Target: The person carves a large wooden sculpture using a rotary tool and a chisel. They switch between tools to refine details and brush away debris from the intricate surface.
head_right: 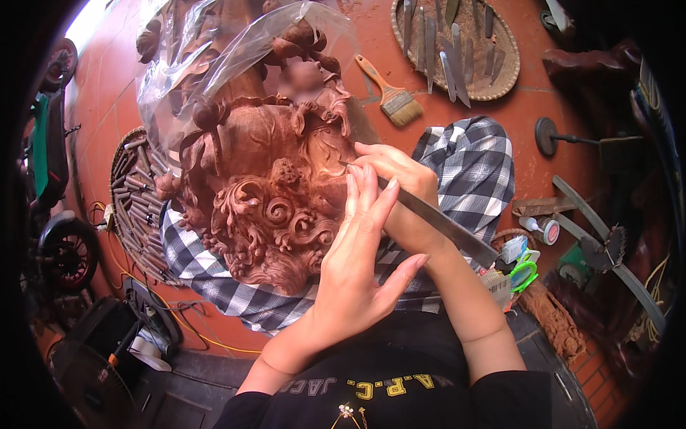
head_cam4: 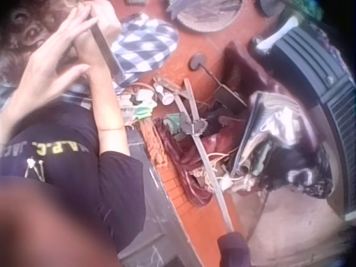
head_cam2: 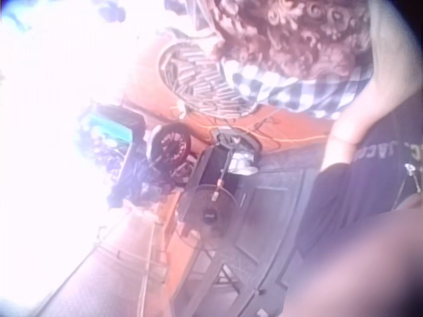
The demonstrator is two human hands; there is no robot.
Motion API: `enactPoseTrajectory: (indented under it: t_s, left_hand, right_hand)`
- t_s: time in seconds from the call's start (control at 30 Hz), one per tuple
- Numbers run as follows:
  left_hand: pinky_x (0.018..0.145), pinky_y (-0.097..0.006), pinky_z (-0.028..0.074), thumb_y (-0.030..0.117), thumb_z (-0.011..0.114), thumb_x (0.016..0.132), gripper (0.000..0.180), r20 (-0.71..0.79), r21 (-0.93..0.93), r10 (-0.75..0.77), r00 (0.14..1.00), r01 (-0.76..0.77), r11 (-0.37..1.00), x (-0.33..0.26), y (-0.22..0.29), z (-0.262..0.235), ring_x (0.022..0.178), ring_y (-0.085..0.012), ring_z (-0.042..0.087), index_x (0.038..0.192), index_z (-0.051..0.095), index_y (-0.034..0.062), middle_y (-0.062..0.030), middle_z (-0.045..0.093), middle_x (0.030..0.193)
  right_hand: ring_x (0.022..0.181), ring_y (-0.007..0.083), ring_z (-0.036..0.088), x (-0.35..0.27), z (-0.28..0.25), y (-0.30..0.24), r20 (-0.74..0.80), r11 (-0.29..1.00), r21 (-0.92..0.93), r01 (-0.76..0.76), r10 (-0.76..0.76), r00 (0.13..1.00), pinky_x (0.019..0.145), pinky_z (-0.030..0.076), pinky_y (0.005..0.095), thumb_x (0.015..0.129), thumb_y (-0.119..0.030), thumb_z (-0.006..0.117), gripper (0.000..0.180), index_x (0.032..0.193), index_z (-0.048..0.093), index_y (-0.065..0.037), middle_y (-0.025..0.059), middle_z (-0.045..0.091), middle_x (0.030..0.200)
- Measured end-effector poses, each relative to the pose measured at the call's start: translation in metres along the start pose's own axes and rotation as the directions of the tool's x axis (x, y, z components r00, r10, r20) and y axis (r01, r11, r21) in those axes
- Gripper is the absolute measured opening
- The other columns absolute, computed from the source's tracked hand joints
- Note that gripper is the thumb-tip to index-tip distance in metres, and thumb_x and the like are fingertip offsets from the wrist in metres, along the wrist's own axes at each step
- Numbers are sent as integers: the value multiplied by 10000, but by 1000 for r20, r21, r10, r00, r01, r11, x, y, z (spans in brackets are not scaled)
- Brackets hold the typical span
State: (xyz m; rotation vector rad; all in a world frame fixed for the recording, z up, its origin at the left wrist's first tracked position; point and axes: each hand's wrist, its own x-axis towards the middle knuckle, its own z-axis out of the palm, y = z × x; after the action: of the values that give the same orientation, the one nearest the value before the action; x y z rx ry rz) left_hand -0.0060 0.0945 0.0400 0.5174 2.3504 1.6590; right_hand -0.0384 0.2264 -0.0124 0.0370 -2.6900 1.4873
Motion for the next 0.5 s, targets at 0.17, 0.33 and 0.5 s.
enactPoseTrajectory:
  t_s: [0.17,0.33,0.5]
  left_hand:
    - [1133,-483,315,100,776,800,788,17,9,-18,1000,18,1000,-6,0,-5,1434,-492,232,1455,363,-44,-349,279,1516]
    - [1116,-473,338,90,765,811,782,11,19,-11,1000,11,1000,0,1,1,1433,-495,232,1465,355,-39,-345,269,1523]
    - [1113,-483,337,97,757,821,786,15,-21,-22,1000,22,1000,-1,-1,5,1431,-505,226,1477,344,-31,-348,261,1525]
  right_hand:
    - [983,324,698,2,-2,-7,26,999,-33,-20,20,999,808,556,363,813,-118,691,185,958,719,-7,215,691,1059]
    - [949,326,700,2,-4,0,18,1000,8,15,-15,1000,791,555,365,806,-122,698,178,943,723,-11,205,687,1065]
    - [950,252,688,9,-13,4,108,999,40,-17,13,994,809,536,339,831,-135,712,185,928,724,23,193,699,1064]
